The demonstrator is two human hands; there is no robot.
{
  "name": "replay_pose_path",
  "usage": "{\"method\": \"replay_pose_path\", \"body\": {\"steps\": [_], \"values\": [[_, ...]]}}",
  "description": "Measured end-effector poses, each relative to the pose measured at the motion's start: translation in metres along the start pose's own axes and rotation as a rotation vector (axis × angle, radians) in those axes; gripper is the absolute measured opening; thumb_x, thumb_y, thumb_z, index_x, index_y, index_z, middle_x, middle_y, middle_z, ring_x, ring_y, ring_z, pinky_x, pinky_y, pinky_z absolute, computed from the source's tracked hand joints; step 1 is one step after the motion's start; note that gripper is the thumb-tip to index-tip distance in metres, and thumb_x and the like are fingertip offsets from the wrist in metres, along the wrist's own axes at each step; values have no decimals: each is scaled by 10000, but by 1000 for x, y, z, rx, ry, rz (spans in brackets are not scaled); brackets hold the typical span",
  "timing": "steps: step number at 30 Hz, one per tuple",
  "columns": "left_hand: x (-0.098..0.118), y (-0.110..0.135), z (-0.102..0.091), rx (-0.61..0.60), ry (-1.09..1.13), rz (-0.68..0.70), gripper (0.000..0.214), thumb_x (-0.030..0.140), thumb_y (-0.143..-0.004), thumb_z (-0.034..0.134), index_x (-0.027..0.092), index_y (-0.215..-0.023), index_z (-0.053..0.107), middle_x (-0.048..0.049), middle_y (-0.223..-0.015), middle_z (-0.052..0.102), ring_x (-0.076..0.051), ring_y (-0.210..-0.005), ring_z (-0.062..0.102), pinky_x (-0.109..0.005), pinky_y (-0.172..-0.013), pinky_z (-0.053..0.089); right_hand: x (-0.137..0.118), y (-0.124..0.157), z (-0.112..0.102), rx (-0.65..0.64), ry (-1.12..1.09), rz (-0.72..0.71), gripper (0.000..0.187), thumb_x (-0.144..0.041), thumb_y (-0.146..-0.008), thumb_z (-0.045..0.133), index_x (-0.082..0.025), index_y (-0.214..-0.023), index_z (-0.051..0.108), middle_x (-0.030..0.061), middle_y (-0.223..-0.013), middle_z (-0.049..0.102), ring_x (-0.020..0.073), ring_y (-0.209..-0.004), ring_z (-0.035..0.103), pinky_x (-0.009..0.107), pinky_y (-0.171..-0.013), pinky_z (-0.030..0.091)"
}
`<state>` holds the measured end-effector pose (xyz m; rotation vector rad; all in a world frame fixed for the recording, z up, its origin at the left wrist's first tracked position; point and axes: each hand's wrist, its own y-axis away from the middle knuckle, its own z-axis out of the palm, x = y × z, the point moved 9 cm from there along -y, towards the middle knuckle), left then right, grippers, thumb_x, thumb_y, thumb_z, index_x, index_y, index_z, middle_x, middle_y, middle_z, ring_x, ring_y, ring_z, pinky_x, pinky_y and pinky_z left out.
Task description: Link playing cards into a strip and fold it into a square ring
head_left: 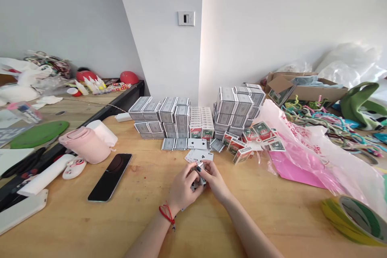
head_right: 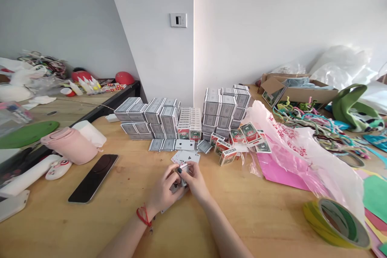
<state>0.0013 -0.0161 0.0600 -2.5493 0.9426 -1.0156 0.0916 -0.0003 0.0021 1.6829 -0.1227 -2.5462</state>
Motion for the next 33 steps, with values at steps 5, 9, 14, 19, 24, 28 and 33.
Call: {"method": "replay_pose_path", "body": {"steps": [5,9,14,19,24,28,33], "values": [[1,-1,3,-36,-50,2,27,214,-728,521,195,-721,503,-89,-1178,478,-191,-875,576,-314,-696,496,-3,0,-5,39,10,-20,444,-392,-641,694,-238,-962,430,-19,-788,551,136,-672,537,260,-617,414],[0,0,3,-37,-47,1,34,211,-721,532,192,-710,506,-88,-1178,482,-187,-865,579,-306,-690,495,-4,0,-5,20,32,-48,449,-383,-663,680,-248,-988,401,-32,-751,536,134,-646,527,268,-613,413],[0,1,1,2,-4,20,56,207,-732,534,187,-687,508,-85,-1183,482,-171,-870,578,-295,-701,491,3,-1,-5,-21,22,-15,419,-385,-683,669,-245,-979,407,-20,-795,556,132,-693,527,250,-614,401],[3,1,-1,10,58,51,72,185,-750,527,183,-686,496,-90,-1226,464,-177,-994,547,-295,-777,474,12,-2,-4,-71,-69,64,425,-395,-664,685,-246,-956,414,-20,-821,579,108,-618,523,214,-529,363],[3,2,-2,12,105,62,73,187,-761,531,184,-696,499,-92,-1236,475,-173,-1010,548,-290,-800,464,12,-1,-3,-56,-106,93,429,-368,-642,710,-237,-924,414,-31,-750,587,106,-577,533,206,-501,354],[5,4,-3,35,139,62,92,207,-768,538,182,-685,506,-95,-1225,493,-164,-973,570,-271,-779,466,14,1,-3,-49,-147,141,408,-349,-632,719,-225,-891,429,-42,-684,575,108,-554,533,207,-494,354],[9,4,-5,63,160,66,116,225,-770,552,180,-671,512,-97,-1216,513,-161,-952,584,-256,-772,464,15,4,3,-83,-236,227,371,-328,-618,728,-214,-841,453,-34,-706,579,113,-584,538,221,-524,381]]}}
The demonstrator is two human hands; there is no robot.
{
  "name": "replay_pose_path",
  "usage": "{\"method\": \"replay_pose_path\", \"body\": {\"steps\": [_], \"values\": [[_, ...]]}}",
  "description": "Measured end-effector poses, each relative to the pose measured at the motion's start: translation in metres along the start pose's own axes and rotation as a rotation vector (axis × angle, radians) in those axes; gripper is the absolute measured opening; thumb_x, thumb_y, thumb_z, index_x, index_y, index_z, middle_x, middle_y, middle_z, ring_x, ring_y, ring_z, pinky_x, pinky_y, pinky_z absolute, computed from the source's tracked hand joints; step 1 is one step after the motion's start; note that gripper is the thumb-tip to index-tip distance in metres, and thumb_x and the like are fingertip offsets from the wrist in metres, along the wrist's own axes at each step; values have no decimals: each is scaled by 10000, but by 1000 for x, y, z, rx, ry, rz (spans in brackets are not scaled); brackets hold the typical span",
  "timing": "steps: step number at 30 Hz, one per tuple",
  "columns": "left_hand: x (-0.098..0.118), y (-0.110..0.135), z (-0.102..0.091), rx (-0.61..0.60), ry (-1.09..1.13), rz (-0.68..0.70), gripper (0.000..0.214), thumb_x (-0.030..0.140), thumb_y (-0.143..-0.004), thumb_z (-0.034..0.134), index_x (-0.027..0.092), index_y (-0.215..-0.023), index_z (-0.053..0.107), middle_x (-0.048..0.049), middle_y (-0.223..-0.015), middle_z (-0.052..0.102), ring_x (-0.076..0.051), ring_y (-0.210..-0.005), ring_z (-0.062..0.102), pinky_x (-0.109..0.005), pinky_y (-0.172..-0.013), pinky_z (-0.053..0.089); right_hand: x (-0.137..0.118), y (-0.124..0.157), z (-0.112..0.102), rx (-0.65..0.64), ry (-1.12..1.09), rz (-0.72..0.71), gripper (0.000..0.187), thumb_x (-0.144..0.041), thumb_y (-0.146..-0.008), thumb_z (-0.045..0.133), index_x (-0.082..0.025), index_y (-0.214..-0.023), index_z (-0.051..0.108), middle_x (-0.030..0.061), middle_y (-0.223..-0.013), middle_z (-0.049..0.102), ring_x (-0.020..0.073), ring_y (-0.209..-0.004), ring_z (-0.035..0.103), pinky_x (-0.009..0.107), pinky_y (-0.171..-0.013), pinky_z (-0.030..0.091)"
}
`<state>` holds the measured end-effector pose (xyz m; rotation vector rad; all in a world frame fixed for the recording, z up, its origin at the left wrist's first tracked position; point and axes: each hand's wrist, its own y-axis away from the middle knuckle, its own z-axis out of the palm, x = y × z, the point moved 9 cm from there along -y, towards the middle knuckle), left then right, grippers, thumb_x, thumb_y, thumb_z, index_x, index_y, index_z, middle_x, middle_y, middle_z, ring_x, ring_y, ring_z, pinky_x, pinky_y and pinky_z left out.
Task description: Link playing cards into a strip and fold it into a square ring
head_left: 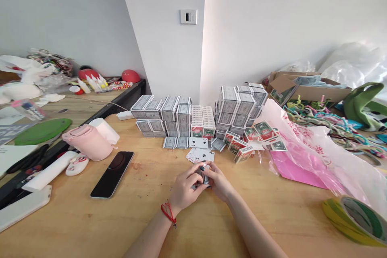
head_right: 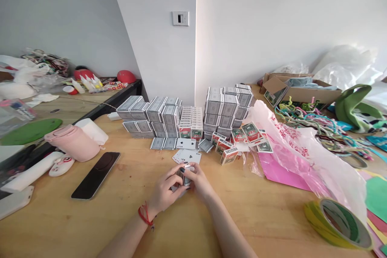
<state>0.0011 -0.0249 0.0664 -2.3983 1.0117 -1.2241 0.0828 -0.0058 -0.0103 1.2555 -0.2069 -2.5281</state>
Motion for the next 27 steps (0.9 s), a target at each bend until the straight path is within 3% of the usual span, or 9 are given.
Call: {"method": "replay_pose_path", "body": {"steps": [3,12,17,21,25,27], "values": [[0,0,0,5,25,7,116,230,-760,572,180,-672,515,-95,-1213,519,-164,-947,583,-258,-771,460,0,1,3,-13,-34,18,372,-314,-601,738,-212,-824,459,-35,-702,574,117,-591,541,223,-526,383],[-7,1,-1,16,138,-73,126,228,-747,576,174,-664,499,-100,-1185,531,-72,-584,550,-234,-580,461,-7,1,2,-20,22,-69,428,-315,-587,751,-231,-846,420,-57,-657,561,94,-513,513,190,-453,335],[-7,-3,-2,6,173,-120,113,238,-748,575,173,-680,513,-91,-1205,505,-85,-646,557,-257,-645,479,-16,2,3,0,14,-138,438,-312,-603,741,-235,-844,384,-50,-687,567,107,-547,538,197,-466,370],[-22,-3,-7,77,308,-286,212,354,-715,603,157,-697,525,-110,-1157,479,-107,-675,557,-244,-557,484,-24,2,1,22,40,-200,481,-312,-598,743,-254,-883,360,-38,-749,593,133,-610,577,230,-522,425],[-51,4,4,87,619,-583,306,473,-781,466,170,-740,467,-21,-736,543,-120,-559,544,-235,-445,465,-36,3,-1,25,150,-352,534,-295,-595,749,-275,-947,348,1,-900,607,172,-792,599,290,-663,463],[-58,9,18,24,793,-722,333,510,-772,459,185,-845,451,11,-671,542,-131,-519,552,-256,-434,474,-39,6,0,25,220,-418,582,-283,-593,753,-286,-1000,337,19,-971,594,174,-824,591,305,-701,461]]}}
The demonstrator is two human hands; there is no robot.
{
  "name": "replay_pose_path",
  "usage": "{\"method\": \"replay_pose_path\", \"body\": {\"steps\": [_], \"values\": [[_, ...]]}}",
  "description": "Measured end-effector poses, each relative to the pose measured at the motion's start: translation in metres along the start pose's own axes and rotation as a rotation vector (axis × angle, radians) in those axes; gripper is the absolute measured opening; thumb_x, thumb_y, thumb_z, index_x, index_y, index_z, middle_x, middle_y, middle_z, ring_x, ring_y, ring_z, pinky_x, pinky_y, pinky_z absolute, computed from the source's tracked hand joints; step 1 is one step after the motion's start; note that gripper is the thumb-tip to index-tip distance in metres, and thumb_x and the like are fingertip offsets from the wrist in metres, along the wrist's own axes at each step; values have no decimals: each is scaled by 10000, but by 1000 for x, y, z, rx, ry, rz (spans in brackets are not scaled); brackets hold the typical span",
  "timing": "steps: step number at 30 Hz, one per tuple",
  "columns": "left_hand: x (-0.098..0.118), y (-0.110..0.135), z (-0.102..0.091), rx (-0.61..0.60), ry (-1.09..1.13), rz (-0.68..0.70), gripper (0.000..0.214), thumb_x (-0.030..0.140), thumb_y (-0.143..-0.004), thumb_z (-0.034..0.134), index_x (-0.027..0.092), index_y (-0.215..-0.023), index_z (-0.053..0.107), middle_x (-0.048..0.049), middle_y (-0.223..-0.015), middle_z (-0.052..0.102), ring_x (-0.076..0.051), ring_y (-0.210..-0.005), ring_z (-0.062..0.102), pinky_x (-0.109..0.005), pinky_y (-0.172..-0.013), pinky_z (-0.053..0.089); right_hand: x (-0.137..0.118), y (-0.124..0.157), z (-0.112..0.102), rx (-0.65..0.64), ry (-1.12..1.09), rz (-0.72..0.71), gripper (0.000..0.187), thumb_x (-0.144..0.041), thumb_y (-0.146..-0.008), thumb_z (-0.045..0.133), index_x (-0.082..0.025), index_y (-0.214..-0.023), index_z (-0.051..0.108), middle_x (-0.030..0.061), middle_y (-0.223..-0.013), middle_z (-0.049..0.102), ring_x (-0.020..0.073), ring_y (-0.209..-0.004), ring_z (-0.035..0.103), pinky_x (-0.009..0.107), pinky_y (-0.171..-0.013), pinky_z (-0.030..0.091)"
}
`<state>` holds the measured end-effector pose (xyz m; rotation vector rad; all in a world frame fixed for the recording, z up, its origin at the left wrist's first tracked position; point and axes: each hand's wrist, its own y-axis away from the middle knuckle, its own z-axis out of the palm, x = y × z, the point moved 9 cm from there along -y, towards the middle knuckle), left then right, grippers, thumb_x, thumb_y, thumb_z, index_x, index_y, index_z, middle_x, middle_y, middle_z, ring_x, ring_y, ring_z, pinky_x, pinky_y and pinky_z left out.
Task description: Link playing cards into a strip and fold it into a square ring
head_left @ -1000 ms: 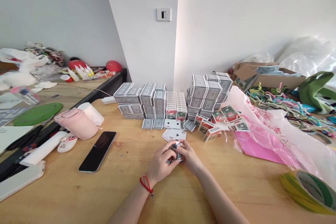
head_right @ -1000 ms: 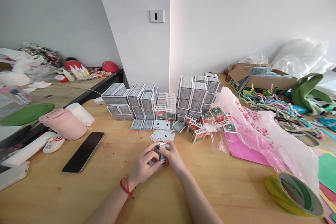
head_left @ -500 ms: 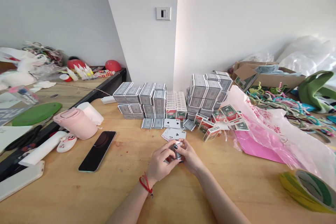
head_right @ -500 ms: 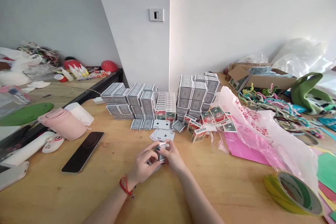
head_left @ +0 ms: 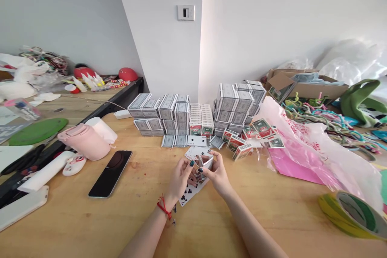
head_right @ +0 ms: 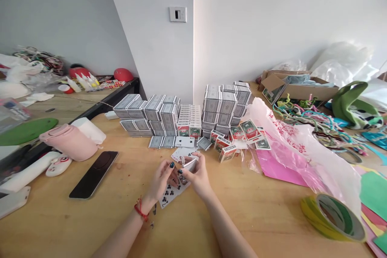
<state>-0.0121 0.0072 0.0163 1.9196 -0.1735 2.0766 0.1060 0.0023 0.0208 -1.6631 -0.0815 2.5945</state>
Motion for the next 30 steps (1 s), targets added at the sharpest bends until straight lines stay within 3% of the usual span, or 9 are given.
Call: {"method": "replay_pose_path", "body": {"steps": [5,11,15,17,20,24,30], "values": [[-16,1,12,-107,260,-216,386,467,-741,543,204,-995,420,6,-747,575,-158,-628,603,-324,-553,523,-8,6,9,-42,202,-84,686,-255,-586,758,-289,-1117,325,52,-1041,565,203,-932,558,339,-789,437],[-18,2,12,-156,388,-280,352,314,-690,653,191,-947,446,-19,-842,618,-126,-644,609,-326,-678,513,-10,9,15,-85,391,-146,716,-240,-584,746,-283,-1175,344,66,-1111,508,221,-1008,513,373,-852,407],[-12,0,1,-137,348,-236,432,259,-662,688,190,-1012,444,-66,-991,625,-154,-765,628,-298,-705,496,-1,4,-5,69,446,-94,751,-249,-468,794,-281,-1130,441,70,-1130,471,253,-1015,476,383,-796,445],[-9,-1,-3,-119,320,-203,479,244,-651,697,192,-1052,439,-83,-1055,610,-181,-864,618,-307,-743,490,7,2,-12,107,411,-40,730,-249,-432,806,-269,-1088,488,64,-1065,497,252,-968,492,378,-762,463],[-2,-3,-6,-96,272,-132,550,230,-638,707,192,-1114,434,-101,-1123,582,-217,-993,573,-331,-803,479,23,-1,-8,33,289,68,660,-229,-456,796,-256,-1048,506,40,-995,528,214,-856,547,341,-698,484],[4,-6,-9,-79,198,-40,576,219,-638,705,181,-1151,446,-113,-1184,544,-231,-1085,518,-359,-884,450,28,-1,-1,-34,124,148,667,-203,-492,783,-259,-1082,477,33,-1049,541,188,-812,578,305,-653,492],[6,-8,-13,-75,68,21,556,211,-628,707,176,-1139,491,-109,-1209,535,-227,-1101,510,-396,-961,399,22,-2,-3,-24,-72,195,581,-255,-607,723,-232,-1132,475,71,-1151,545,213,-977,548,315,-735,471]]}}
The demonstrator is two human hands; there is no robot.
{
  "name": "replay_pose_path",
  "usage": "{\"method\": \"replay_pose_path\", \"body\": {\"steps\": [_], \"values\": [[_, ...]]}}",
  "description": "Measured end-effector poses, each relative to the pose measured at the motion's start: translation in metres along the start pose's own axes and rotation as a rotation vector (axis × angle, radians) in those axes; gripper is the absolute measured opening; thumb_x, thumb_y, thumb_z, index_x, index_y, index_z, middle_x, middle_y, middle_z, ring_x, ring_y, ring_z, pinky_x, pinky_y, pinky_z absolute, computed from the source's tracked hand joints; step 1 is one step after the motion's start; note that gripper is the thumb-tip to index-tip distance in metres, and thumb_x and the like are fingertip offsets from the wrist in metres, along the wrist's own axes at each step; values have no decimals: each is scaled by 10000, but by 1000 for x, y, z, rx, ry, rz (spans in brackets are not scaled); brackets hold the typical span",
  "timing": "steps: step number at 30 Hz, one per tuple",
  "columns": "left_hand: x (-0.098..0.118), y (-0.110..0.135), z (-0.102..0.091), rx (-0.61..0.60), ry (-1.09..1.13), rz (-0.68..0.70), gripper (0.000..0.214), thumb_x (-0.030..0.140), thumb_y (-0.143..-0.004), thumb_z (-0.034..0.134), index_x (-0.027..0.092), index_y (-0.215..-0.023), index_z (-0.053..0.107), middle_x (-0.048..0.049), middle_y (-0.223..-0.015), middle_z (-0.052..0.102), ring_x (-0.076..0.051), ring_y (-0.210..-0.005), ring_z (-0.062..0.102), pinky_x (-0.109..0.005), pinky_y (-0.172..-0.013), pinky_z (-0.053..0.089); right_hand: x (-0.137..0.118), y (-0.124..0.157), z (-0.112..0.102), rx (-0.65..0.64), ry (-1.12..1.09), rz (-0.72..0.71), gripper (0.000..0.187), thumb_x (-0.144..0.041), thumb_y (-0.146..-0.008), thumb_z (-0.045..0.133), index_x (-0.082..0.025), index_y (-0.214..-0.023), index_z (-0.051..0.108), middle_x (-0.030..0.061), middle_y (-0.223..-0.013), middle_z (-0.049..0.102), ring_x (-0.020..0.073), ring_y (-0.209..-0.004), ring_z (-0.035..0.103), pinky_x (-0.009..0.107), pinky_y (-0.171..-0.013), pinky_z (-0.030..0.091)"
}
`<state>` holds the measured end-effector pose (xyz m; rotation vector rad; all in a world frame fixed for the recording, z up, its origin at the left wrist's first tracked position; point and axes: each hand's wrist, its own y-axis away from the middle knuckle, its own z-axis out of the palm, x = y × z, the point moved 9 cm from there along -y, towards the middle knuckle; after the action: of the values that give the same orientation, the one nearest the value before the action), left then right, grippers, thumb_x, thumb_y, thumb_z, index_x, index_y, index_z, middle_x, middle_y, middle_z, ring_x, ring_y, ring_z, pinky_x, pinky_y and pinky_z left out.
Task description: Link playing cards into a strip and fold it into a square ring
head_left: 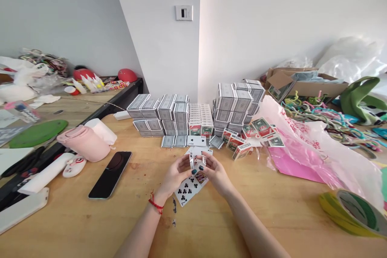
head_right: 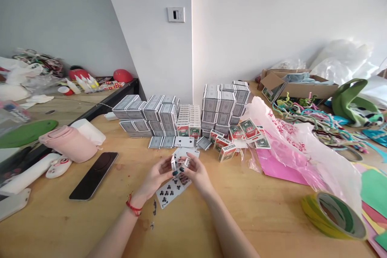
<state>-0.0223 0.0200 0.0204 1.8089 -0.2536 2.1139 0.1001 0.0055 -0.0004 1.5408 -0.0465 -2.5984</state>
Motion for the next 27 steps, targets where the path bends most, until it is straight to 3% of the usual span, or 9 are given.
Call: {"method": "replay_pose_path", "body": {"steps": [10,16,22,27], "values": [[-6,4,22,-184,-30,2,564,165,-652,687,179,-1172,470,-137,-1201,532,-253,-1111,500,-417,-905,445,-12,7,14,-102,94,-90,631,-286,-624,700,-288,-1198,439,62,-1236,500,210,-974,503,333,-765,437],[-2,7,29,-205,-37,38,540,141,-651,677,187,-1150,477,-133,-1169,548,-252,-1101,505,-404,-877,461,-14,9,18,-136,138,-107,625,-305,-628,689,-298,-1201,440,54,-1232,498,188,-896,512,320,-753,429],[0,9,31,-141,-168,85,511,183,-683,647,179,-1154,451,-144,-1181,523,-225,-1007,569,-373,-819,498,-13,9,16,-124,77,-62,556,-373,-658,660,-278,-1181,494,59,-1246,489,203,-928,525,333,-771,429],[13,10,17,23,-412,257,497,183,-700,612,201,-1168,445,-111,-1202,505,-226,-1075,522,-368,-852,486,-1,3,-2,36,78,0,480,-410,-703,628,-277,-1154,533,45,-1155,550,186,-873,553,317,-748,428]]}}
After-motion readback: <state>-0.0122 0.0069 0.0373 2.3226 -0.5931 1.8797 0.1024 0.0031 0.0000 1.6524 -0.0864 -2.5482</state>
